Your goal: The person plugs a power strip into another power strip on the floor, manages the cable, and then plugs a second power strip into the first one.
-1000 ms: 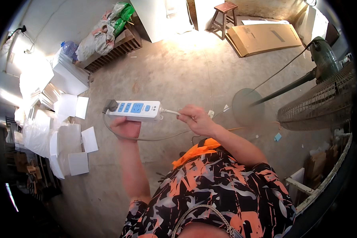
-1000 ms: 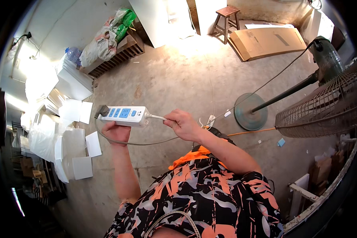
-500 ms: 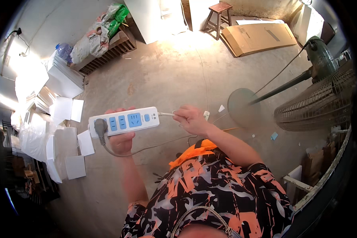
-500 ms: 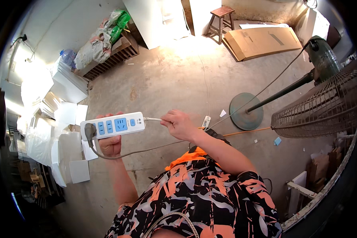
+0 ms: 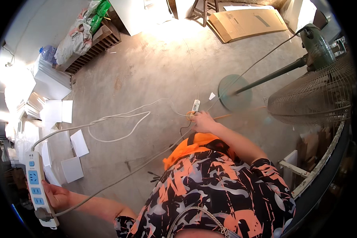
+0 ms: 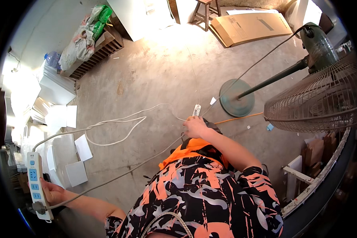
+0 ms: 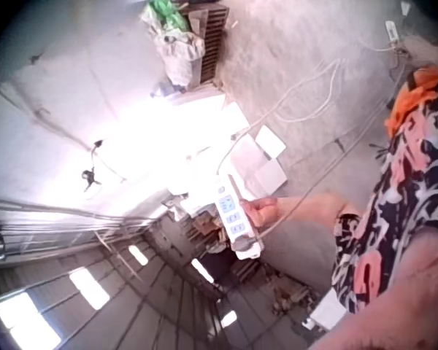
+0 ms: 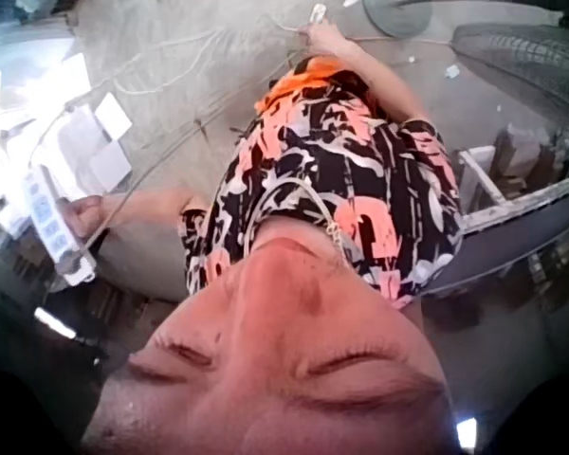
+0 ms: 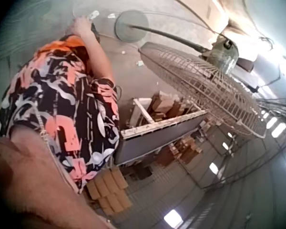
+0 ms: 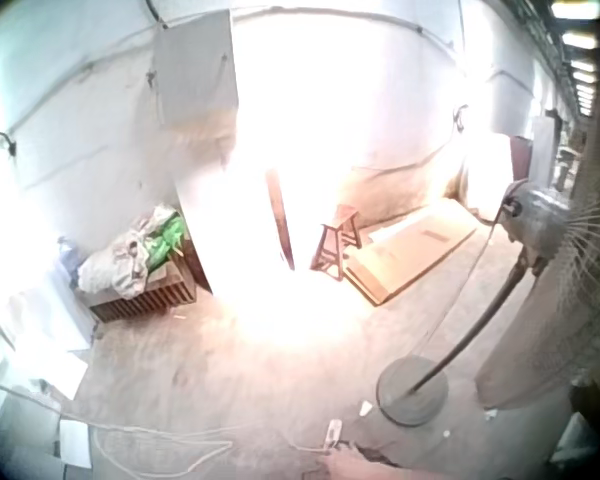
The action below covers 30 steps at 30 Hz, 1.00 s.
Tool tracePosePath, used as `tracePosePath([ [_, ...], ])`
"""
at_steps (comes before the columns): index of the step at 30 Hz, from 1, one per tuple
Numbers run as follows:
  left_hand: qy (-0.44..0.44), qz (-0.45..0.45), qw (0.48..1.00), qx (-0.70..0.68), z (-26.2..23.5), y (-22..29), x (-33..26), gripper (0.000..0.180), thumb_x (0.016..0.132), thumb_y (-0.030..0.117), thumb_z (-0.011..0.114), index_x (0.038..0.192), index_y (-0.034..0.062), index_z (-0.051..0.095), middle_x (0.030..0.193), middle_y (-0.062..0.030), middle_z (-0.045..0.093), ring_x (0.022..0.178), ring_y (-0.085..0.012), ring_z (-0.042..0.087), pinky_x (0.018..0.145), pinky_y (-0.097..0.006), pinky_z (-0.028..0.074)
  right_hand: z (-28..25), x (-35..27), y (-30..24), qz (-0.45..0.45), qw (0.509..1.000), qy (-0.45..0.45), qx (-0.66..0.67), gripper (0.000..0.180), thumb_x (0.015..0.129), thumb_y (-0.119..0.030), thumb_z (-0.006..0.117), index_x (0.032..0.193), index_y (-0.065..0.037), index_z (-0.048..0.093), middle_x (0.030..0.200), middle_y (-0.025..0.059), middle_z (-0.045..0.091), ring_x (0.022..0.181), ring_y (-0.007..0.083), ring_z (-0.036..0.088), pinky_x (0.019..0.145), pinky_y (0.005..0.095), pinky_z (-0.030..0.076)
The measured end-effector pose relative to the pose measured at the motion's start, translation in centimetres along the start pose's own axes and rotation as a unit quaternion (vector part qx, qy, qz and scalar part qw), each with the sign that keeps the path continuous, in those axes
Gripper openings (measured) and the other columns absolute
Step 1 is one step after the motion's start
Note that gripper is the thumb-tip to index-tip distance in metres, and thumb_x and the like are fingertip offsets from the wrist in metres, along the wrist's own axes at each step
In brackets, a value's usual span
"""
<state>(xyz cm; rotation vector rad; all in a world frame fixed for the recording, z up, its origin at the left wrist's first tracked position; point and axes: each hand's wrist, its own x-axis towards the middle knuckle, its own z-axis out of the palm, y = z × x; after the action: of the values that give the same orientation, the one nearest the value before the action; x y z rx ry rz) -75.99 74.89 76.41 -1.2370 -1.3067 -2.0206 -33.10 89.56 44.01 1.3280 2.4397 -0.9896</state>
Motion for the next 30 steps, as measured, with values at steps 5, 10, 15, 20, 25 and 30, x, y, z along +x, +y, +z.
tracePosePath([
  [5, 0.031, -0.002, 0.988, 0.150, -0.8, -0.6, 0.9, 0.032, 0.071, -0.004, 0.065, 0.100, -0.0111, 0.056, 0.101, -0.0154, 0.057, 0.101, -0.0237, 0.056, 0.092, -0.033, 0.045, -1.2, -1.1, 3.3, 0.094, 0.992, 0.041, 0.069, 0.039, 0.074, -0.030, 0.063, 0.110, -0.014, 0.062, 0.105, 0.0128, 0.059, 0.104, 0.0331, 0.051, 0.090, 0.0454, 0.040],
  [10, 0.102, 0.016, 0.970, 0.218, -3.9, 0.1, 4.4, 0.026, 0.069, 0.000, 0.072, 0.087, -0.0090, 0.057, 0.093, -0.0144, 0.059, 0.095, -0.0229, 0.059, 0.083, -0.029, 0.051, -1.3, -1.9, 6.0, 0.146, 0.974, 0.159, 0.068, 0.038, 0.073, -0.024, 0.065, 0.108, -0.009, 0.062, 0.108, 0.0137, 0.058, 0.105, 0.0329, 0.049, 0.092, 0.0418, 0.040],
  [15, 0.047, -0.074, 0.988, 0.129, -12.2, -0.1, 5.7, 0.031, 0.069, -0.007, 0.065, 0.099, -0.0104, 0.056, 0.100, -0.0173, 0.059, 0.096, -0.0269, 0.060, 0.083, -0.030, 0.052, -0.7, -1.0, 5.8, 0.120, 0.979, 0.161, 0.043, 0.036, 0.074, -0.023, 0.064, 0.107, -0.008, 0.062, 0.111, 0.0130, 0.058, 0.106, 0.0328, 0.049, 0.093, 0.0408, 0.039],
  [20, 0.037, -0.164, 0.986, 0.001, -5.0, -4.7, -2.7, 0.045, 0.067, -0.010, 0.059, 0.111, -0.0071, 0.052, 0.109, -0.0145, 0.057, 0.105, -0.0277, 0.054, 0.094, -0.038, 0.042, 1.3, 1.8, 9.2, 0.137, 0.985, 0.104, 0.015, 0.035, 0.075, -0.021, 0.064, 0.107, -0.008, 0.062, 0.112, 0.0129, 0.057, 0.107, 0.0323, 0.049, 0.094, 0.0413, 0.038],
  [25, 0.075, -0.250, 0.963, -0.065, -7.5, -2.0, -2.8, 0.049, 0.068, -0.005, 0.058, 0.116, -0.0078, 0.048, 0.114, -0.0168, 0.054, 0.108, -0.0300, 0.052, 0.095, -0.040, 0.042, -3.4, 5.3, -3.6, -0.062, 0.985, 0.139, 0.078, 0.046, 0.074, -0.022, 0.066, 0.116, -0.006, 0.054, 0.120, 0.0139, 0.051, 0.113, 0.0327, 0.045, 0.097, 0.0408, 0.038],
  [30, 0.068, -0.257, 0.936, -0.231, -10.2, 1.5, 0.0, 0.055, 0.073, -0.002, 0.058, 0.122, -0.0107, 0.036, 0.121, -0.0223, 0.047, 0.116, -0.0365, 0.046, 0.099, -0.050, 0.038, -2.5, 10.7, -15.4, -0.239, 0.960, 0.065, 0.131, 0.078, 0.068, -0.028, 0.073, 0.133, -0.006, 0.035, 0.134, 0.0193, 0.037, 0.126, 0.0360, 0.031, 0.103, 0.0402, 0.033],
])
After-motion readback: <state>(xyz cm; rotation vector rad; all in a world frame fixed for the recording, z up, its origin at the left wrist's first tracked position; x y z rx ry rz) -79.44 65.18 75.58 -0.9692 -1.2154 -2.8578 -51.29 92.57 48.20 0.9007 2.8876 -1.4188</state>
